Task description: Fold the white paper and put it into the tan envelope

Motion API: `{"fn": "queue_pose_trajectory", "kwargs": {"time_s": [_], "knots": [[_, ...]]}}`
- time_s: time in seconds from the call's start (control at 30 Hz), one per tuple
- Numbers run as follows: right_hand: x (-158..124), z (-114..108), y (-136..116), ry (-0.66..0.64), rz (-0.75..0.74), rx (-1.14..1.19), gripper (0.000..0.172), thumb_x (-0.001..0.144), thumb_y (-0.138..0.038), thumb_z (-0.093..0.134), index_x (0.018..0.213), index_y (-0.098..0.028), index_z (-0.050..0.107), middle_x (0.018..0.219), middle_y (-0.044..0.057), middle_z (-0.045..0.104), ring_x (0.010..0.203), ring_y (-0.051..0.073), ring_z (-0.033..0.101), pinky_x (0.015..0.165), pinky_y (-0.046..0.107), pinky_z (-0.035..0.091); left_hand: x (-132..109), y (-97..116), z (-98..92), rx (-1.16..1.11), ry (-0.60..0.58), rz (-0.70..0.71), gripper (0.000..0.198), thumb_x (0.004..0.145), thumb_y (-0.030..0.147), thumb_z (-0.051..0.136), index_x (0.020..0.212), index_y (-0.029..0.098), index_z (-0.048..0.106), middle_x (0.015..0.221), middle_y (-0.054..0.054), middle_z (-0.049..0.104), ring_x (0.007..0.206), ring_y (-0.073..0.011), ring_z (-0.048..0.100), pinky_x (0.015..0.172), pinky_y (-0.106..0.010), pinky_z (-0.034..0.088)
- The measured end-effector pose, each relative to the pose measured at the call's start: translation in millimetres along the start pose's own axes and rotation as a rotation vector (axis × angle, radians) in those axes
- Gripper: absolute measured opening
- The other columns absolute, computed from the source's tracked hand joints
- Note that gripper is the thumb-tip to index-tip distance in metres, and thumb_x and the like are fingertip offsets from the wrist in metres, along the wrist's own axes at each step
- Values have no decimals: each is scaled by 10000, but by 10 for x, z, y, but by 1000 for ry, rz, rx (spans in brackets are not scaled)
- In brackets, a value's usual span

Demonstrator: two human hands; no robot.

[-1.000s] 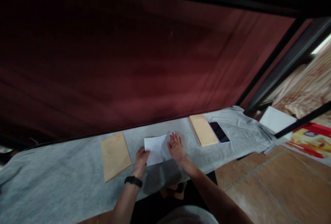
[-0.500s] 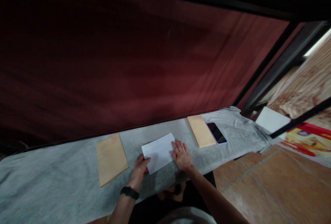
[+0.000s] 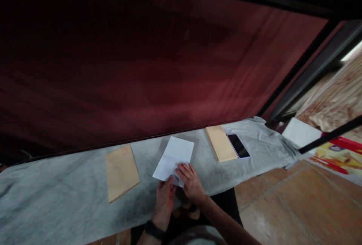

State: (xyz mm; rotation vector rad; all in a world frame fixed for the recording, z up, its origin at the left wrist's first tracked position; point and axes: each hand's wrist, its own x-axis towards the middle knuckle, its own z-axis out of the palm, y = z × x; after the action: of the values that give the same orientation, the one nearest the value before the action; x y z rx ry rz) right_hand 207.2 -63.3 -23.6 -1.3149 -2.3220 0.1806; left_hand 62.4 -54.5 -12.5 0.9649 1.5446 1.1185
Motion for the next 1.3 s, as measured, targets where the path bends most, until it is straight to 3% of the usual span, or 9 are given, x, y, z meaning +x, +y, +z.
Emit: {"fn": "queue_pose_trajectory", "kwargs": {"time_s": [0.1,0.23,0.3,0.47,0.6,0.7,1.0,1.2,1.3], "knots": [[0,-38,106,-59,6,32,661,827,-51,439,1453,-255,486,1505,38,489,1426,218,381,1212,501,257,-225,-26,-73,-368,-42,-187,183,799,356,631,925,225,646,1014,-85,763,984,-265,727,884,-437,591],[-134,-96,317,-180,15,101,611,823,-83,500,1408,-253,545,1488,49,509,1402,211,423,1206,454,273,-542,-59,-426,-413,-389,-546,291,748,498,724,763,216,652,810,-104,761,774,-278,742,732,-420,606],[-202,-117,371,-238,-5,138,636,799,-145,576,1426,-240,525,1519,66,468,1409,223,413,1207,436,269,-554,-5,-518,-247,-459,-431,401,788,617,641,800,218,674,788,-104,758,734,-285,735,673,-413,602],[-216,-166,364,-315,-59,195,686,830,-273,616,1491,-241,432,1562,89,401,1436,253,365,1215,461,235,41,266,-188,558,-499,520,480,1004,430,314,1336,202,576,1424,-96,578,1344,-209,508,1138,-419,404],[-176,-184,357,-294,-116,234,682,881,-363,598,1516,-226,388,1547,111,418,1429,278,370,1207,486,250,594,241,212,831,-641,738,434,1004,379,396,1398,261,531,1523,-36,475,1456,-194,347,1227,-463,226],[-191,-176,370,-276,-112,227,640,914,-389,573,1510,-234,401,1555,108,407,1431,284,370,1208,493,251,847,125,328,1083,-593,933,447,1019,394,376,1446,305,474,1569,-2,403,1483,-202,288,1232,-481,188],[-224,-150,375,-205,-60,234,522,940,-362,564,1445,-247,500,1502,91,487,1386,256,448,1188,487,317,1218,79,-135,1085,-297,803,491,1004,341,368,1470,207,448,1549,-77,433,1476,-239,308,1224,-504,220],[-220,-135,422,-136,-48,333,491,947,-317,539,1429,-225,514,1437,99,559,1343,238,504,1169,495,355,785,-154,-849,743,-423,719,629,853,35,351,1427,250,495,1501,-28,501,1419,-141,401,1192,-417,347],[-237,-135,419,-124,-48,360,485,936,-308,556,1415,-231,531,1427,91,569,1336,244,510,1169,501,355,572,-204,-984,705,-472,730,735,781,-17,396,1443,294,470,1513,1,487,1441,-144,363,1207,-453,320]]}}
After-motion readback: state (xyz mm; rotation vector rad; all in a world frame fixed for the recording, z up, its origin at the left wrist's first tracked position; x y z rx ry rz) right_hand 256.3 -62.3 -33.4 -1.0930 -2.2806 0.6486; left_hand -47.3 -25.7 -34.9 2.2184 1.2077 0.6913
